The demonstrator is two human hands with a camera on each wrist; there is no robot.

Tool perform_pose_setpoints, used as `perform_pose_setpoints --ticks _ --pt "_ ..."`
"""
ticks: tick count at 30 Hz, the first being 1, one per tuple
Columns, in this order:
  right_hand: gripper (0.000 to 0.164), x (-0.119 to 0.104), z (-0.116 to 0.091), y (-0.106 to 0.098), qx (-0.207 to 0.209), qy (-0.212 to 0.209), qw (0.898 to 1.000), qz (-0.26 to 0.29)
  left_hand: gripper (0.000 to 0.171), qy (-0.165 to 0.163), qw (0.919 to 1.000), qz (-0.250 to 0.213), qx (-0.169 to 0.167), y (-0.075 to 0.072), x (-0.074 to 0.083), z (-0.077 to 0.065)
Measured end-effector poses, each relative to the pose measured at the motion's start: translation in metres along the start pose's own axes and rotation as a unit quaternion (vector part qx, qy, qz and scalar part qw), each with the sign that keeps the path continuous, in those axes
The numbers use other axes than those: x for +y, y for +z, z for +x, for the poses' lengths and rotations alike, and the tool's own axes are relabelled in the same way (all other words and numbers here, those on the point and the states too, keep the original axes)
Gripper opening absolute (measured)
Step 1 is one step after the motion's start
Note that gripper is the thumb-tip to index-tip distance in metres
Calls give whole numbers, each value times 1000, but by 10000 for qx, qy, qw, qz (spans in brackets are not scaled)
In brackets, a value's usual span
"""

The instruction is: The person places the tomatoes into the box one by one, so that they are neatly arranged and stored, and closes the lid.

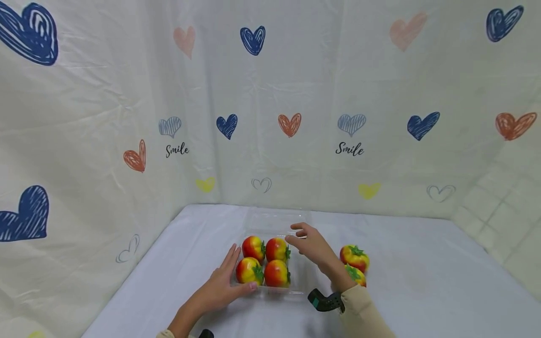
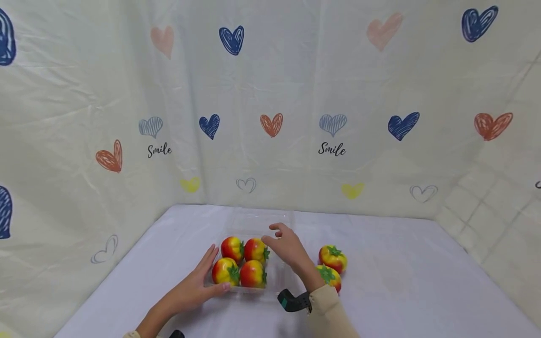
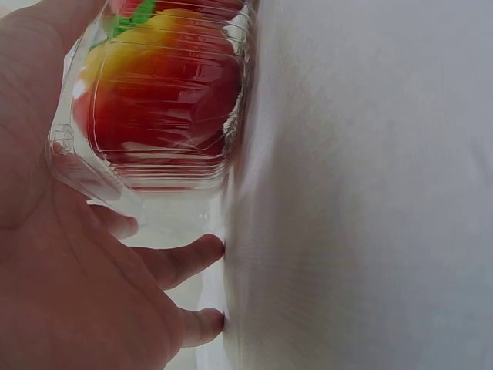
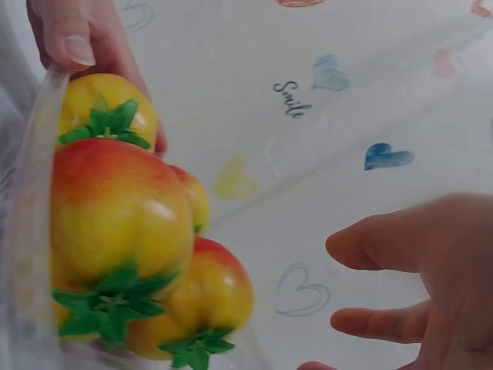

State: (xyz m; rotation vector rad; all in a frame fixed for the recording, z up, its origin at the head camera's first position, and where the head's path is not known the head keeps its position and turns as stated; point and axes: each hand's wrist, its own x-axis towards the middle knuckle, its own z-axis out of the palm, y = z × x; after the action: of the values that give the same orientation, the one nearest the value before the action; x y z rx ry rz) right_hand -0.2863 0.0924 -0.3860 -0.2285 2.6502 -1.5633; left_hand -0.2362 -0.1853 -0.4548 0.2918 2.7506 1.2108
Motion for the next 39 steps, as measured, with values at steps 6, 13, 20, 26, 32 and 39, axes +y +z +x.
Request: perform_pose_setpoints --ticks 6,13,20,26,32,39 --pt "55 1 -1 -16 97 -41 9999 32 118 94 9999 67 10 -1 -1 2" --pt "57 4 -9 -39 382 -111 9981 -461 118 119 9999 35 -5 -1 -1 0" --pt "59 14 -21 -69 389 -484 9940 -906 116 180 9998 19 -7 -2 -1 -1" --pt "63 28 -22 -95 317 -549 9886 -1362 117 163 9999 26 -14 -1 -1 -1" --pt "62 45 -24 -115 -94 -679 9864 -1494 117 146 9999 32 -2 0 -3 -1" --pt "74 62 -25 -127 -204 -129 9892 -1443 117 156 9999 55 -6 -2 -3 0"
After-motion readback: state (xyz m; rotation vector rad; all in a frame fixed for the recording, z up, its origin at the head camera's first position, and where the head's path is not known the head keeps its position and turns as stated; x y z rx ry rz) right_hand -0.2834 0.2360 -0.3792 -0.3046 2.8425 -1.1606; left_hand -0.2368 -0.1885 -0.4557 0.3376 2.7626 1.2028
